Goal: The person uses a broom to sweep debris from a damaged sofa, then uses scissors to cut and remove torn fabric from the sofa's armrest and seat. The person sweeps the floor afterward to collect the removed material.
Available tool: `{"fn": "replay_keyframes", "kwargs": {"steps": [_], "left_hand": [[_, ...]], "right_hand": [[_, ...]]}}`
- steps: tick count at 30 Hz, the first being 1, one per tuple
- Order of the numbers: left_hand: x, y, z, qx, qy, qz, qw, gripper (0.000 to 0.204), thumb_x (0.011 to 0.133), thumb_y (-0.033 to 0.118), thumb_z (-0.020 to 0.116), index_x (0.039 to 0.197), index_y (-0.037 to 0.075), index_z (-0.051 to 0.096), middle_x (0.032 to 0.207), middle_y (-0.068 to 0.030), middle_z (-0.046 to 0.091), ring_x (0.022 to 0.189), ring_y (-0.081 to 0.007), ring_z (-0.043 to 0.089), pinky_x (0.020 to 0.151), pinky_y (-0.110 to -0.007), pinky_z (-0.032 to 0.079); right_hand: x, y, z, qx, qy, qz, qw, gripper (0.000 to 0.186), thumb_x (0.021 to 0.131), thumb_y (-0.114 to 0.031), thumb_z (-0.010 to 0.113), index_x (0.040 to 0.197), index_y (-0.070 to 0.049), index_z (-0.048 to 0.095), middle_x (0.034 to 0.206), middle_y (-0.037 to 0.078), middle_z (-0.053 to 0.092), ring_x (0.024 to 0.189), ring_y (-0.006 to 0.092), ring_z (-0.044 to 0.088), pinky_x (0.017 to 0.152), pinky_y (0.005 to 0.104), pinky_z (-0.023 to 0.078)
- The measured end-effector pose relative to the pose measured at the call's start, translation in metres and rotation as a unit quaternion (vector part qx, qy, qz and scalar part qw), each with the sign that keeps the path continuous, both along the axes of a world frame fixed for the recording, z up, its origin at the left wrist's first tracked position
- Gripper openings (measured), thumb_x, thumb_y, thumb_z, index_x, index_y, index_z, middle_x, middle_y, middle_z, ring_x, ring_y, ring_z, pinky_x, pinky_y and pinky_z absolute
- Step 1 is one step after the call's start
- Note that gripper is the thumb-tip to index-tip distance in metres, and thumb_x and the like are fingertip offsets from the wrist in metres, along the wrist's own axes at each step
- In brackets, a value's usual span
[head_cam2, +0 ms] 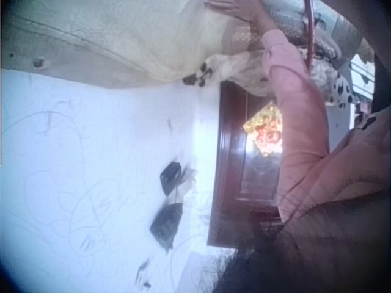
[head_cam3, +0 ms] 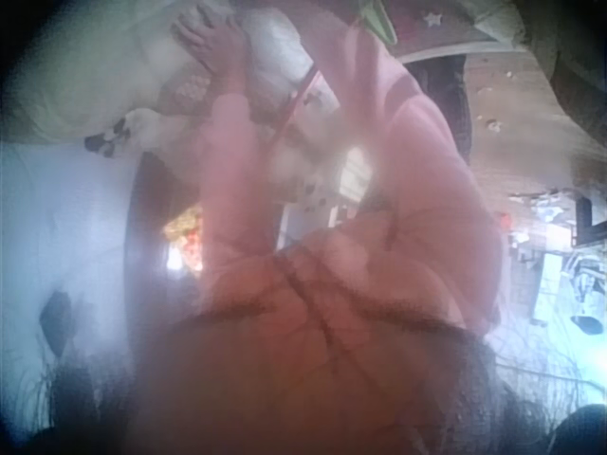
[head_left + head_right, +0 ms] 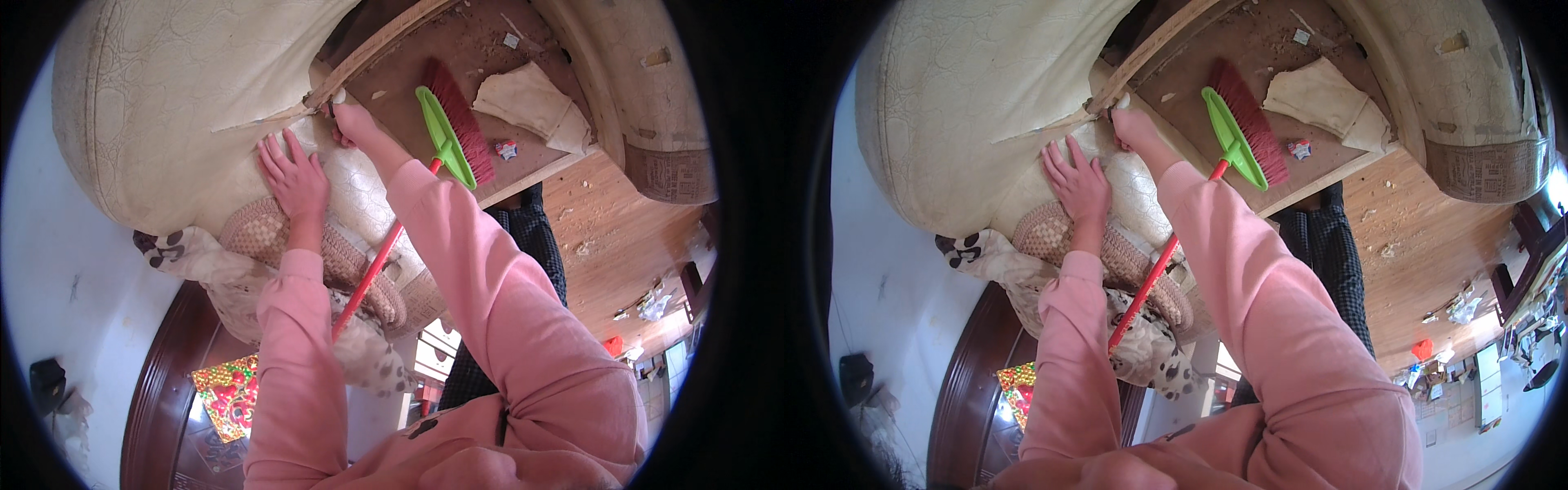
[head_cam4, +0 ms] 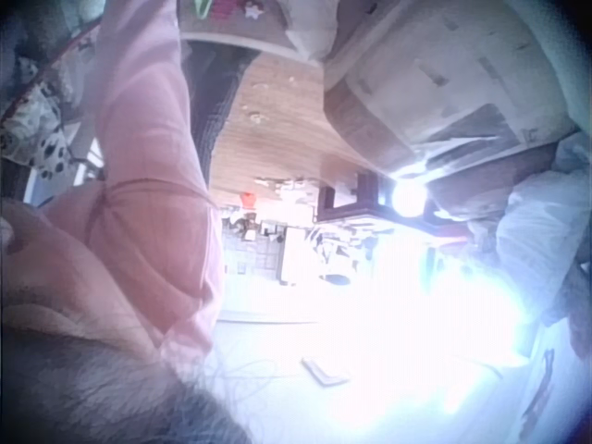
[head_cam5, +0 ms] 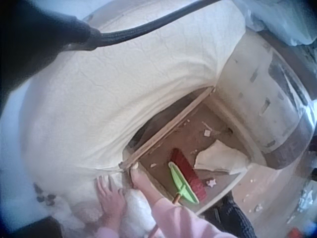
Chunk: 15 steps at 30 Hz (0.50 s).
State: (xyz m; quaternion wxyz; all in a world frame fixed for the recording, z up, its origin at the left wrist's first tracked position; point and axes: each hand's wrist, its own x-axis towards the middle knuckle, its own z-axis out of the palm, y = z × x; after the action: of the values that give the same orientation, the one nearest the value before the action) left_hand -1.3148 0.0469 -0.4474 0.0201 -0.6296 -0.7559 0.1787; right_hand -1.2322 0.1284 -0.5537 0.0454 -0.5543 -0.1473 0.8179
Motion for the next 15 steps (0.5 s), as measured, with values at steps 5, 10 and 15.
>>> {"fn": "replay_keyframes", "kwargs": {"steps": [5,10,15], "left_hand": [[-0.002,-0.001,-0.001,-0.004,-0.006,0.001,1.000,0.061,0.084,0.028,0.055,0.135,0.002,0.033,0.139,-0.0220,0.025,0.132,-0.0395,0.019,0.109,-0.051,0.019],[-0.001,0.000,0.001,-0.006,-0.001,0.000,1.000,0.061,0.084,0.028,0.055,0.135,0.002,0.034,0.138,-0.0218,0.025,0.132,-0.0392,0.019,0.109,-0.051,0.019],[0.002,0.001,0.003,-0.010,0.010,-0.002,1.000,0.058,0.085,0.027,0.053,0.134,0.001,0.035,0.138,-0.0235,0.025,0.131,-0.0406,0.020,0.109,-0.049,0.019]], "right_hand": [[-0.006,0.008,-0.016,-0.022,0.008,0.032,0.999,0.041,0.080,-0.038,0.057,0.064,0.000,0.055,0.053,0.009,0.051,0.036,0.0170,0.043,0.035,0.0333,0.032],[0.003,-0.001,-0.015,-0.084,-0.007,0.005,0.996,0.044,0.081,-0.036,0.054,0.058,0.001,0.056,0.052,0.009,0.054,0.040,0.0200,0.050,0.039,0.0354,0.039],[0.011,-0.013,-0.007,-0.055,-0.003,-0.019,0.998,0.040,0.084,-0.039,0.055,0.066,-0.003,0.055,0.052,0.007,0.048,0.034,0.0129,0.039,0.032,0.0297,0.028]]}}
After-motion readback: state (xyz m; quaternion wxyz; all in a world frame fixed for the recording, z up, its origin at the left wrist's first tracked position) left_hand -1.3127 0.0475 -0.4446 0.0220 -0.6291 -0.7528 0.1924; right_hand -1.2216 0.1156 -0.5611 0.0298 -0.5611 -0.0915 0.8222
